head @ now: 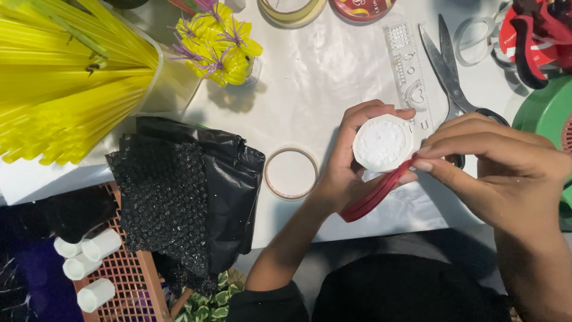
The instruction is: Wrapping a red ribbon around a white cylindrical base as part of a handicraft project.
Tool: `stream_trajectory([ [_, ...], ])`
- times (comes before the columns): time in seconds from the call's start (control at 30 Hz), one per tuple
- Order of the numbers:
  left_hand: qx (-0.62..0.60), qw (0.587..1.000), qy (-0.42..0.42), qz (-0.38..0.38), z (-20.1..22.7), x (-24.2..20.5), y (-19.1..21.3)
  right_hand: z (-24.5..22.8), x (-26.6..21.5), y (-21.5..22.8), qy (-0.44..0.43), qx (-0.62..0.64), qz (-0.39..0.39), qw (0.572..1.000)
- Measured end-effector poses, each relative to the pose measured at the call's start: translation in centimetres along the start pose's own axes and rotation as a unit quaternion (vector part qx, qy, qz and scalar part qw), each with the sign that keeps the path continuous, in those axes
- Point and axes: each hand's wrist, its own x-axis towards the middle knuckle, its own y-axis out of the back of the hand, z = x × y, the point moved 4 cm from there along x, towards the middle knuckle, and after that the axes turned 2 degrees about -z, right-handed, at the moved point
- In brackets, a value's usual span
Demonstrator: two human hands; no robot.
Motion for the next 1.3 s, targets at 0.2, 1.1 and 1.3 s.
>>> stream_trajectory([
  [0.2, 0.003, 1.0, -0.001, 0.001, -0.02, 0.01, -0.03, -0.41, -0.06, -0.11, 0.017, -0.026, 0.009, 0.999],
  [1.1, 0.003, 1.0, -0.017, -0.002, 0.0, 0.22, 0.0, -0.36, -0.37, -0.65, 0.048, -0.036, 0.048, 0.997],
  [1.3, 0.003, 1.0, -0.01, 0.0, -0.06, 0.17, -0.04, -0.4, -0.31, -0.67, 0.041, -0.055, 0.047, 0.997],
])
